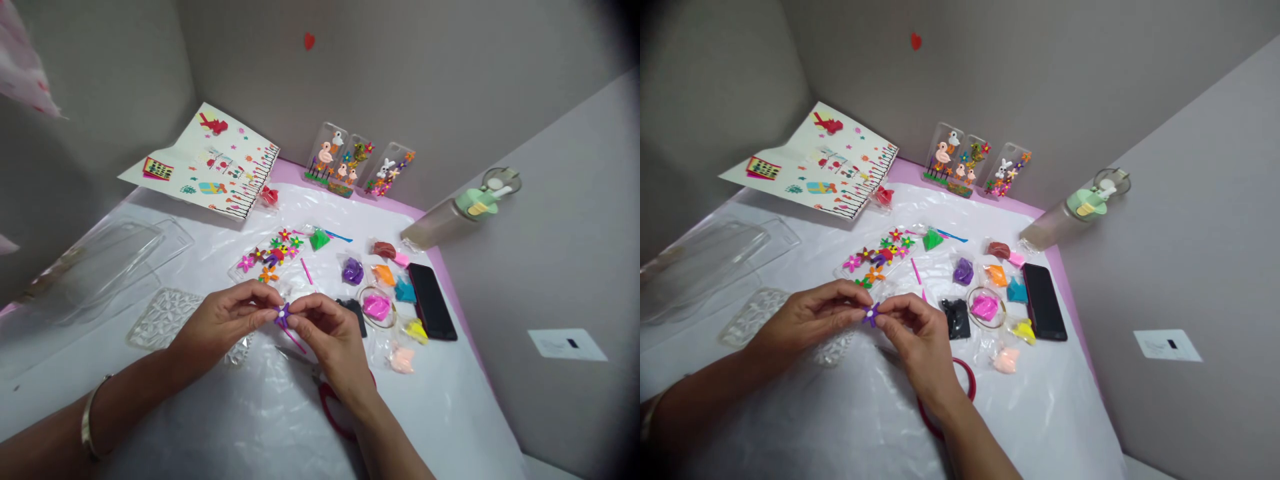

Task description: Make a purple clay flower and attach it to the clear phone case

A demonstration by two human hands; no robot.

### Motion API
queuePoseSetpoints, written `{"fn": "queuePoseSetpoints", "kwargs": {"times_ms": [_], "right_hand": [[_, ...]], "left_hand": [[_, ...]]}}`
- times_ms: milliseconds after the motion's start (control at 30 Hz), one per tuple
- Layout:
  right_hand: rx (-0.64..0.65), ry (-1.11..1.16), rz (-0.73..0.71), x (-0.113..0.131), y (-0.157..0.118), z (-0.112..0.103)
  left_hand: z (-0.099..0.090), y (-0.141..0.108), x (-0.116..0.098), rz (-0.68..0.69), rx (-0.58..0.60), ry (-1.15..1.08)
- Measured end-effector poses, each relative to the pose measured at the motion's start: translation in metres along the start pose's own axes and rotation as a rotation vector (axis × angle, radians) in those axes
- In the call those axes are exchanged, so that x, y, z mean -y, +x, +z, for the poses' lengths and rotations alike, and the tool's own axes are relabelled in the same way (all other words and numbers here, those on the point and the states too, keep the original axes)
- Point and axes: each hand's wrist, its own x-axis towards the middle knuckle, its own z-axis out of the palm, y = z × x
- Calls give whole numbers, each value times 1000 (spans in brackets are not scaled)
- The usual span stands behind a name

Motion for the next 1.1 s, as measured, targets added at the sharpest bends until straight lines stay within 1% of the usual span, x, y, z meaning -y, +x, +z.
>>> {"fn": "queuePoseSetpoints", "kwargs": {"times_ms": [300,500,567,700,767,933,1000,1100], "right_hand": [[-19,5,2,0,0,0],[15,-2,-1,2,0,0],[24,9,0,2,0,0],[12,3,13,1,0,0],[16,-4,11,1,0,0],[28,-16,1,2,0,-1],[30,7,10,3,0,-1],[41,66,38,2,0,-1]], "left_hand": [[-1,0,3,-6,27,-15],[-7,0,5,8,7,124],[-7,0,4,3,28,139],[-5,1,2,-15,83,57],[-5,1,2,-23,84,15],[-6,1,4,-11,101,-5],[-6,1,5,-5,99,-20],[-6,0,5,-8,63,-9]]}}
